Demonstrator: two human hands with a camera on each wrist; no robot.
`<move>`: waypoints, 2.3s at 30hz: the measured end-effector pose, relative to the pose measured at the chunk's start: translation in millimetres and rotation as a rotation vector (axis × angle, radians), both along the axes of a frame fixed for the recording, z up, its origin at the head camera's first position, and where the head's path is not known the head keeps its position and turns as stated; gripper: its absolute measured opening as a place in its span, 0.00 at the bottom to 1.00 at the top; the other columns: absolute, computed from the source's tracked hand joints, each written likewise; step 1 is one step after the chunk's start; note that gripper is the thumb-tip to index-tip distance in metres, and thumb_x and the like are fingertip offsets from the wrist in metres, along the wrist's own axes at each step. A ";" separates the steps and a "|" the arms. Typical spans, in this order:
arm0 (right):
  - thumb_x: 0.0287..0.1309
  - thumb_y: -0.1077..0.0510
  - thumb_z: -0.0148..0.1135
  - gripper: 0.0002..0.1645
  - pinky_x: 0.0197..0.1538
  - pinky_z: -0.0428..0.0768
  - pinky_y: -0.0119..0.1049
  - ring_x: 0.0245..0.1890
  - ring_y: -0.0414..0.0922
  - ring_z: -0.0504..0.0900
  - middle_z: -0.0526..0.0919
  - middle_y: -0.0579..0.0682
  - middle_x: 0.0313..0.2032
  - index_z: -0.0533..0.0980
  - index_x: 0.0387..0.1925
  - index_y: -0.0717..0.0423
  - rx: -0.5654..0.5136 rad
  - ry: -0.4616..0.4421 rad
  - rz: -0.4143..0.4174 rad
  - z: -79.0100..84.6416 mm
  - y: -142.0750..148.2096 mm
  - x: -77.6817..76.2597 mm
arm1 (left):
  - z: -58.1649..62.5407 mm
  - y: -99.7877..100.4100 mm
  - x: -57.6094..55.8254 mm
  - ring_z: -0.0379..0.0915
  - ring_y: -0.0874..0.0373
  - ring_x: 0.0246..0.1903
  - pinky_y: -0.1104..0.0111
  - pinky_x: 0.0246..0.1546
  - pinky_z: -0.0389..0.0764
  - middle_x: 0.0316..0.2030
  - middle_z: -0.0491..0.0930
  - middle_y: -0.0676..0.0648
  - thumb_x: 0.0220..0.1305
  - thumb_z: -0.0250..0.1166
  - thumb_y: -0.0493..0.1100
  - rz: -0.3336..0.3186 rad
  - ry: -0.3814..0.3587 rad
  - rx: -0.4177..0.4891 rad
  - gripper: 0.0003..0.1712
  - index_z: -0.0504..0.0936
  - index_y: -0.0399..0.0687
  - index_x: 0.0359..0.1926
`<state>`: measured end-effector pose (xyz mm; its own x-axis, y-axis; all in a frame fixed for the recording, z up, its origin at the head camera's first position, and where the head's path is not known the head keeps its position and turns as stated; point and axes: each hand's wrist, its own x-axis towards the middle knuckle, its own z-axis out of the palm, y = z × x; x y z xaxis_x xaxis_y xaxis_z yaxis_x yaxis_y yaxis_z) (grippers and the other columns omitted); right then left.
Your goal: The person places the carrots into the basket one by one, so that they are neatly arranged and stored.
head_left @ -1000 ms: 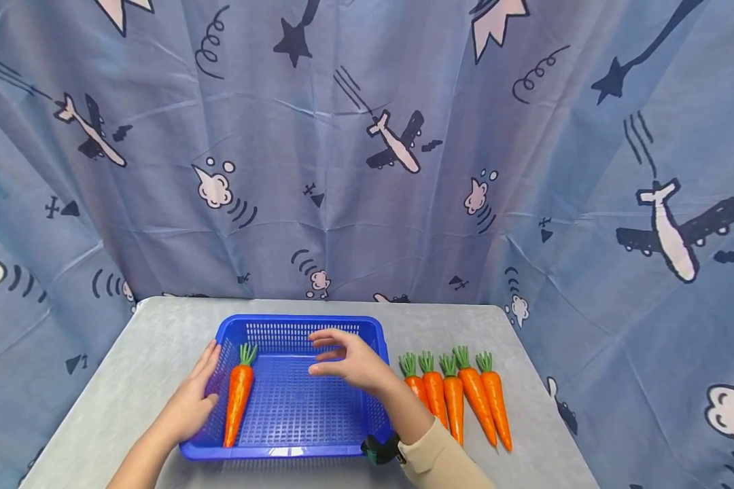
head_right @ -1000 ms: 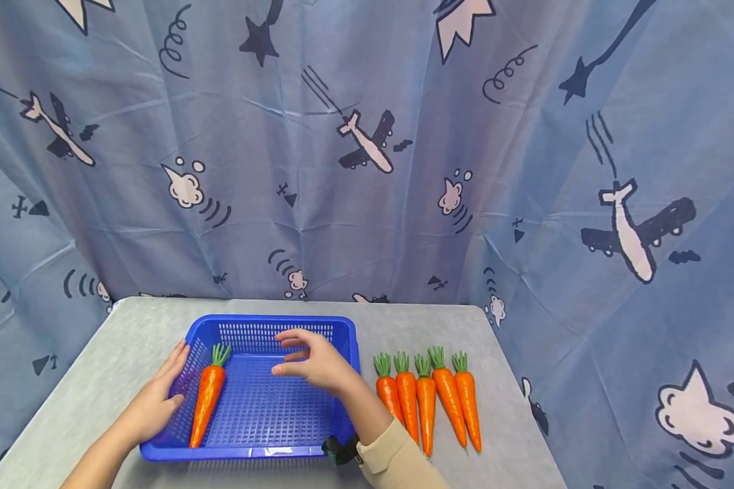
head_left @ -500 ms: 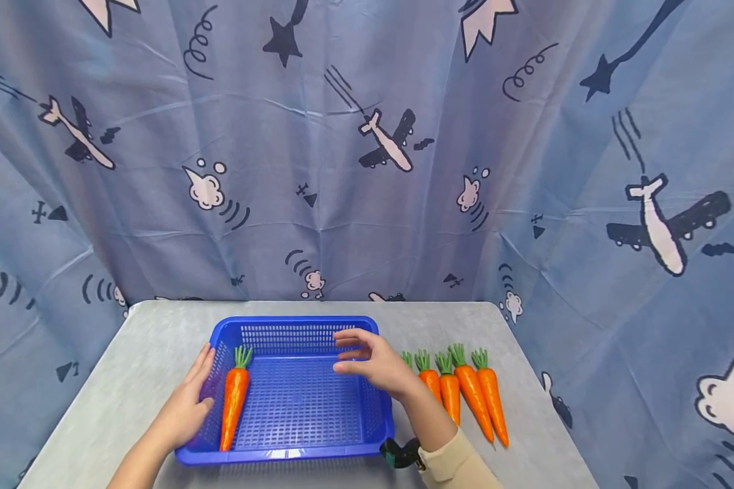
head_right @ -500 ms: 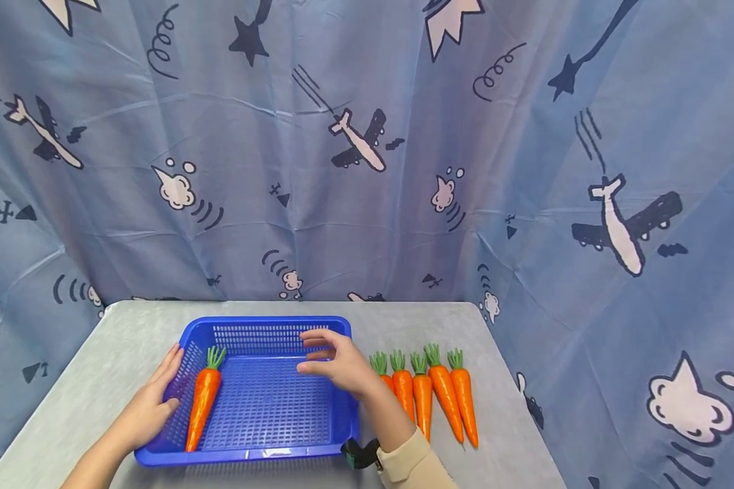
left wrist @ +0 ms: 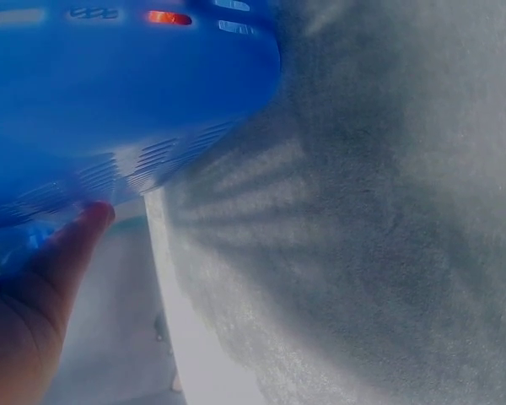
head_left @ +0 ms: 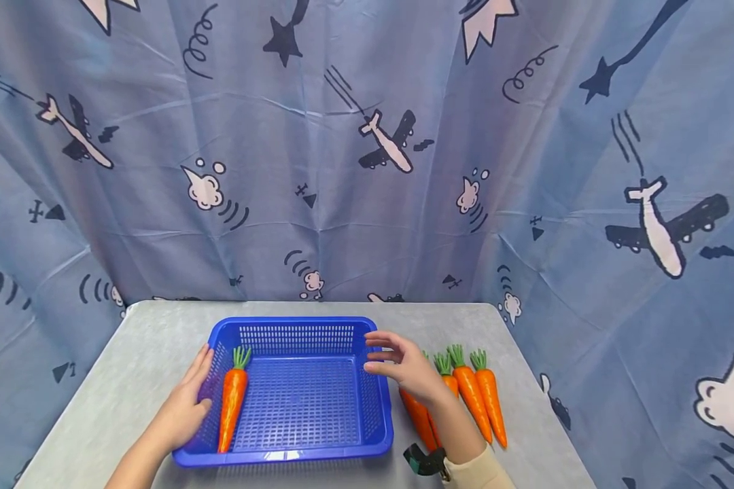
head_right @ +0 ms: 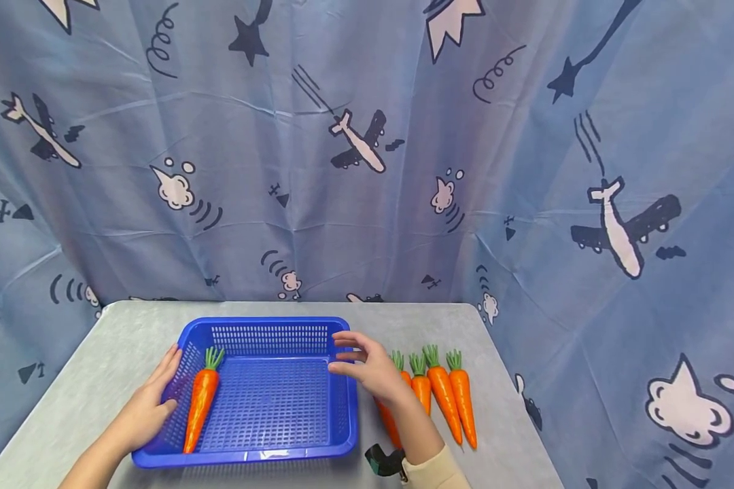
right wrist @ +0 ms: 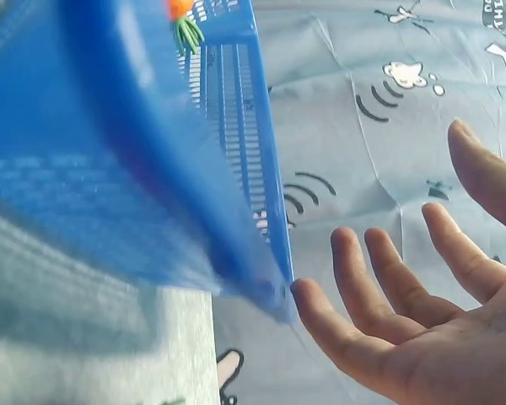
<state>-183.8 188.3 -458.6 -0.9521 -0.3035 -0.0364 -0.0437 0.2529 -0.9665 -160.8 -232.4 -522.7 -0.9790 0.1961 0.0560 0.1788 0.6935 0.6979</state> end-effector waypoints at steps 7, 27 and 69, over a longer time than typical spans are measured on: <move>0.57 0.51 0.73 0.38 0.61 0.81 0.54 0.63 0.61 0.77 0.74 0.61 0.66 0.71 0.67 0.55 0.003 -0.030 -0.062 -1.6 18.2 5.1 | -1.2 -1.1 -0.1 0.44 0.24 0.73 0.30 0.67 0.53 0.80 0.40 0.36 0.55 0.57 0.25 -0.002 0.039 0.024 0.50 0.49 0.35 0.79; 0.58 0.53 0.72 0.35 0.59 0.83 0.46 0.63 0.60 0.78 0.75 0.61 0.65 0.72 0.66 0.53 -0.014 -0.050 -0.134 -19.7 57.2 10.6 | 0.1 1.2 -0.3 0.43 0.24 0.74 0.29 0.67 0.52 0.80 0.41 0.35 0.55 0.57 0.25 -0.003 0.040 0.036 0.50 0.49 0.34 0.78; 0.61 0.45 0.69 0.43 0.52 0.81 0.24 0.50 0.27 0.81 0.68 0.61 0.70 0.66 0.71 0.59 0.190 -0.097 -0.524 -48.9 178.3 26.9 | -4.7 -0.5 -1.8 0.44 0.26 0.74 0.31 0.68 0.52 0.80 0.41 0.37 0.56 0.57 0.25 0.006 0.042 0.032 0.50 0.49 0.36 0.79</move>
